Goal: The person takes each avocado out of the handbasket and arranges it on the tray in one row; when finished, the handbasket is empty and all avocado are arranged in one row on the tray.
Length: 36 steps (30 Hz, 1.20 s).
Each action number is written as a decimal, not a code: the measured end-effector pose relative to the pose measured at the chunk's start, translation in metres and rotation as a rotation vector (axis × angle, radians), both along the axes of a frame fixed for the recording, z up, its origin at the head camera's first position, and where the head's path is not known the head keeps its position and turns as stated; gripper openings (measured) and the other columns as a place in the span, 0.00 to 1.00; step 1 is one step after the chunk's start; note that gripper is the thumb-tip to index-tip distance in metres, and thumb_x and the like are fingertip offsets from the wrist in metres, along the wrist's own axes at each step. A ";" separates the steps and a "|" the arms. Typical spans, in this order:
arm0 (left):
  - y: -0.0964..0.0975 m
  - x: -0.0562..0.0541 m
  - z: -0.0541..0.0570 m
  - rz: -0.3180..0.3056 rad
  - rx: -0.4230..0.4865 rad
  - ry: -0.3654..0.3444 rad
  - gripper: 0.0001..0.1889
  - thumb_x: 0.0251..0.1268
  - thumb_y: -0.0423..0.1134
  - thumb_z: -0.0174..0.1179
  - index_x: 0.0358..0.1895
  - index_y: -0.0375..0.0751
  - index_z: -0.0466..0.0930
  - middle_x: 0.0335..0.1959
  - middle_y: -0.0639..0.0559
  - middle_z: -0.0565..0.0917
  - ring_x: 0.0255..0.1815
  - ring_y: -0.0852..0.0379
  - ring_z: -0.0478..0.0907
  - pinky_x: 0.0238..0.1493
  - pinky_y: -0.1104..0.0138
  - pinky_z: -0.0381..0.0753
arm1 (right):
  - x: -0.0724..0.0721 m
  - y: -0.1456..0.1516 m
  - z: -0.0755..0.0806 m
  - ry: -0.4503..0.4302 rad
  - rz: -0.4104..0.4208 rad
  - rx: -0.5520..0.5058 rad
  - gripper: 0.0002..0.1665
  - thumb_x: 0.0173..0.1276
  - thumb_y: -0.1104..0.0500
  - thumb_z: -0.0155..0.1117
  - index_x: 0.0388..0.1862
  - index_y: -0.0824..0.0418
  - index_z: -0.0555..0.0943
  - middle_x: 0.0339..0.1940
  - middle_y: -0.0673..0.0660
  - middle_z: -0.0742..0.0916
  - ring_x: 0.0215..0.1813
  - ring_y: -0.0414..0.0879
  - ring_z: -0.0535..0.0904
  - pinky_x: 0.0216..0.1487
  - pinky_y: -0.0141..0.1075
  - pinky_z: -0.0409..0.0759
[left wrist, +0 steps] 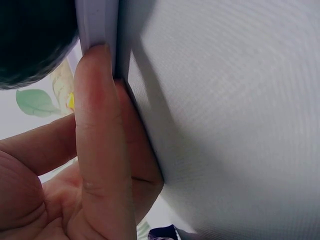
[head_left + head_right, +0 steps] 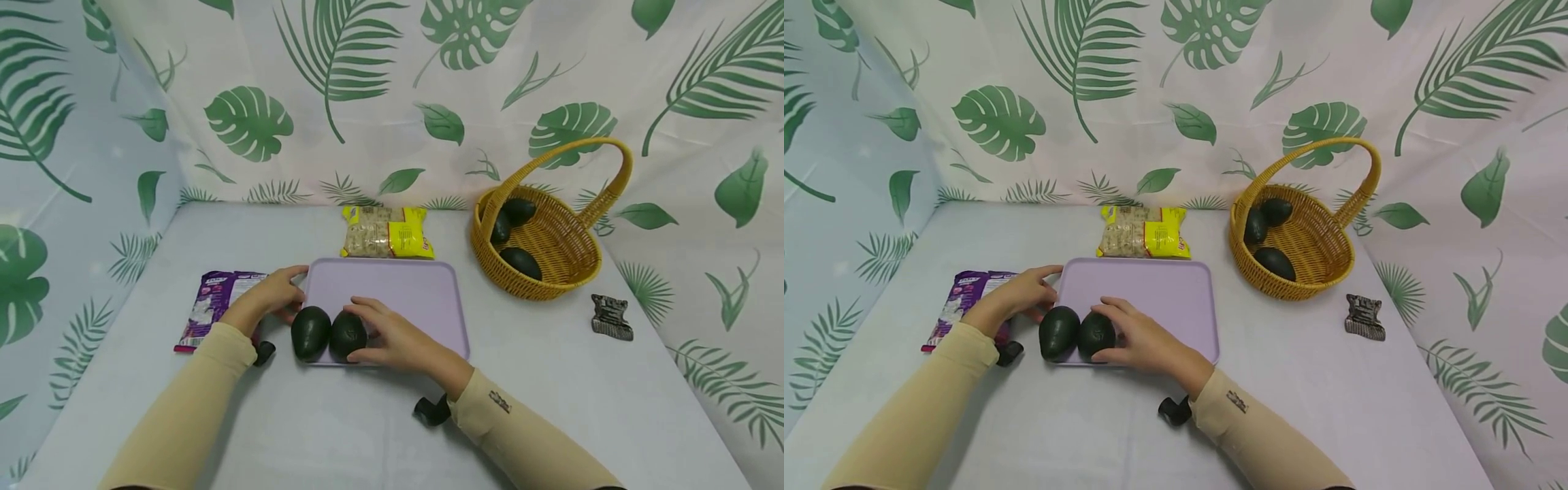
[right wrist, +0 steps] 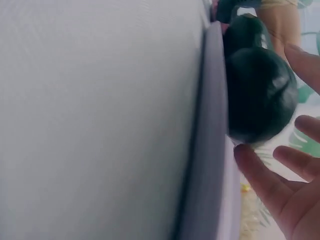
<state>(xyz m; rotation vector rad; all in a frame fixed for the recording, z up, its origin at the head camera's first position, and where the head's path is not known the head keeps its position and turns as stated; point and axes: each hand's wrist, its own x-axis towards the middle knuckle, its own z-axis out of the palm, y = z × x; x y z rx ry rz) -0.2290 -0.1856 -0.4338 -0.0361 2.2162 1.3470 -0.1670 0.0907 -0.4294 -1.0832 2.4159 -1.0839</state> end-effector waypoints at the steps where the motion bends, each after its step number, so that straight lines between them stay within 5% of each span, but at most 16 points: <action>1: 0.000 0.000 0.000 -0.002 -0.001 0.002 0.40 0.64 0.22 0.51 0.79 0.39 0.46 0.35 0.40 0.77 0.32 0.54 0.75 0.26 0.61 0.87 | -0.001 0.002 0.002 0.008 -0.002 -0.012 0.47 0.61 0.50 0.74 0.76 0.56 0.65 0.76 0.61 0.65 0.65 0.52 0.75 0.55 0.37 0.83; 7: 0.000 -0.001 -0.002 -0.008 -0.009 0.003 0.40 0.65 0.23 0.52 0.79 0.38 0.46 0.34 0.41 0.77 0.32 0.54 0.75 0.26 0.61 0.87 | -0.007 0.020 0.017 0.075 -0.027 -0.102 0.43 0.62 0.57 0.74 0.74 0.55 0.66 0.73 0.59 0.69 0.64 0.58 0.74 0.52 0.36 0.85; 14: -0.001 -0.001 -0.003 -0.009 -0.003 -0.004 0.41 0.65 0.23 0.52 0.79 0.39 0.46 0.32 0.42 0.77 0.31 0.54 0.75 0.25 0.62 0.87 | -0.018 0.059 0.040 0.152 -0.151 -0.129 0.38 0.62 0.58 0.74 0.71 0.54 0.71 0.69 0.55 0.73 0.59 0.51 0.77 0.50 0.40 0.86; 24: -0.001 -0.001 0.000 -0.003 0.004 0.005 0.41 0.64 0.22 0.51 0.79 0.38 0.46 0.35 0.41 0.77 0.31 0.54 0.75 0.25 0.62 0.87 | -0.053 0.155 0.065 0.362 -0.367 0.002 0.33 0.62 0.63 0.72 0.67 0.62 0.74 0.62 0.60 0.78 0.56 0.54 0.78 0.47 0.45 0.86; 30: -0.001 0.001 0.002 0.003 0.008 0.004 0.41 0.63 0.22 0.51 0.79 0.37 0.46 0.34 0.41 0.77 0.31 0.54 0.75 0.25 0.62 0.87 | -0.080 0.211 0.068 0.248 -0.497 0.220 0.28 0.69 0.62 0.66 0.67 0.63 0.73 0.64 0.64 0.76 0.61 0.63 0.74 0.57 0.59 0.79; 36: -0.001 0.000 0.001 -0.001 0.003 0.006 0.41 0.63 0.22 0.51 0.79 0.38 0.47 0.34 0.40 0.77 0.32 0.53 0.75 0.26 0.61 0.87 | -0.094 0.238 0.066 0.128 -0.443 0.416 0.29 0.72 0.61 0.61 0.70 0.63 0.71 0.69 0.69 0.72 0.69 0.68 0.65 0.65 0.65 0.68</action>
